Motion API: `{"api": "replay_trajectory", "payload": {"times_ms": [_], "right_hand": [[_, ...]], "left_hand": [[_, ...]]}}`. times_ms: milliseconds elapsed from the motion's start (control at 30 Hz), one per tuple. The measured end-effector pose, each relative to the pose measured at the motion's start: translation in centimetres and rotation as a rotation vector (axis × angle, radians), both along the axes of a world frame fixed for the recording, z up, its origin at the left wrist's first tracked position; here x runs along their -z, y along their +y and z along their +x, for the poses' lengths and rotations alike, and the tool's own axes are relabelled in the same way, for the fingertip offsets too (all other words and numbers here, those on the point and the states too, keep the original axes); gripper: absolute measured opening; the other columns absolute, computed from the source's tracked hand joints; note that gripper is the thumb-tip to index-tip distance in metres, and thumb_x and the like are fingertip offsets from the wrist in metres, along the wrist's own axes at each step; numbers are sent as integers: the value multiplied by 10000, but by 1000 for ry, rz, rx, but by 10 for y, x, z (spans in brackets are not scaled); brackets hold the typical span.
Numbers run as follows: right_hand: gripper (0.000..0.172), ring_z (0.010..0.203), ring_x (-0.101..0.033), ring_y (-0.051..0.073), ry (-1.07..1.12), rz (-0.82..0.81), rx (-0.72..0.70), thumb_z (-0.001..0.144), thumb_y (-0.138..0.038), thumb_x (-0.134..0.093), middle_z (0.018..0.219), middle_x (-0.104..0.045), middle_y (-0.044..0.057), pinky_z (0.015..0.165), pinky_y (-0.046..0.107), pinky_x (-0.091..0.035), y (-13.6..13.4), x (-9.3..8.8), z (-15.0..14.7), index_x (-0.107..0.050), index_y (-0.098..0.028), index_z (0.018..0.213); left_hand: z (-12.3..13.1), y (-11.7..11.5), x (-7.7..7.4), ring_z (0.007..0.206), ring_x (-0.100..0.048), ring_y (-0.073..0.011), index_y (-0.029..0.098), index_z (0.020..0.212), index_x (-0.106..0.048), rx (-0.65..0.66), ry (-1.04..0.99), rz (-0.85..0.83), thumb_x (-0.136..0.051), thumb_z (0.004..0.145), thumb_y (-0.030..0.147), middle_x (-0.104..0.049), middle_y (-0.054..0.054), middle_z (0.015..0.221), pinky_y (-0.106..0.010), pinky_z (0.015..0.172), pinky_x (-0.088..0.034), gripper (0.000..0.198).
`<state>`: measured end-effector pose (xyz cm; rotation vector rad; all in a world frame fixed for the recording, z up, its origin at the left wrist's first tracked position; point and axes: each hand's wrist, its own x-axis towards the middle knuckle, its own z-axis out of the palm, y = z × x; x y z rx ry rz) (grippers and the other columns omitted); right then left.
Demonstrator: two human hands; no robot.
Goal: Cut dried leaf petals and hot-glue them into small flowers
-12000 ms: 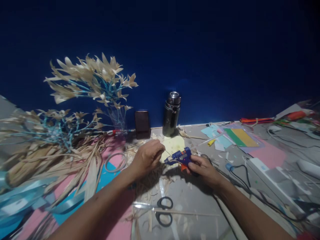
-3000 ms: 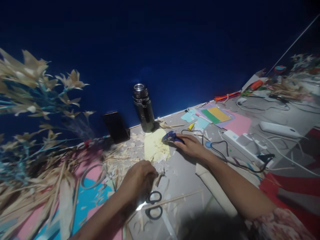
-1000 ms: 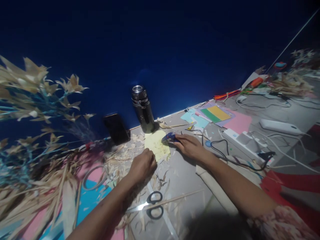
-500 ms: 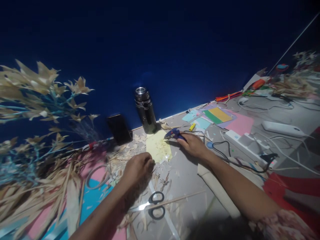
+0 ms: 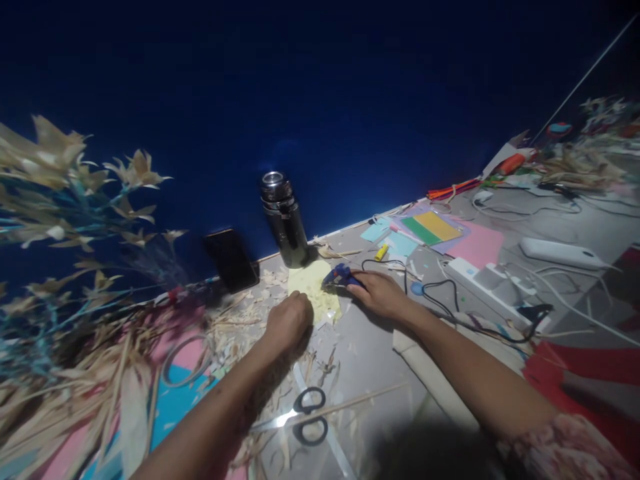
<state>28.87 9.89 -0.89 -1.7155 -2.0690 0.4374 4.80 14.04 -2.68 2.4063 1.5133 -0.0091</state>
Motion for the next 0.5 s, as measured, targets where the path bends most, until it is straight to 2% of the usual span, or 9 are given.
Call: {"api": "replay_trajectory", "payload": {"times_ms": [133, 300, 400, 500], "right_hand": [[348, 1276, -628, 283, -15, -10, 6, 1035, -306, -491, 1367, -699, 120, 1094, 402, -442, -1, -3, -2, -703, -192, 1286], [322, 1107, -694, 276, -37, -34, 15, 1044, -321, -480, 1217, -759, 119, 933, 349, -491, -1, -5, -1, -707, -186, 1229], [310, 1020, -705, 276, -54, -48, 29, 1044, -334, -482, 1149, -769, 124, 844, 329, -482, 0, -4, 0, -705, -182, 1195], [317, 989, -703, 274, -73, -52, 37, 1048, -347, -470, 1136, -766, 131, 810, 320, -465, 1, -2, 1, -700, -178, 1187]], "left_hand": [[-8, 5, -2, 768, -621, -225, 206, 861, -586, -44, -62, -29, -464, 934, 174, -673, -79, 865, -323, 658, -392, 146], [-28, 8, -8, 769, -617, -200, 215, 849, -563, -75, -146, -38, -372, 994, 243, -673, -50, 841, -293, 644, -408, 241], [-29, 6, -8, 831, -633, -201, 215, 906, -605, -48, -152, -30, -431, 967, 230, -687, -51, 908, -293, 697, -430, 185], [-18, 2, -6, 931, -640, -216, 227, 951, -650, 1, -120, -8, -537, 922, 256, -683, -60, 1036, -301, 748, -429, 120]]}}
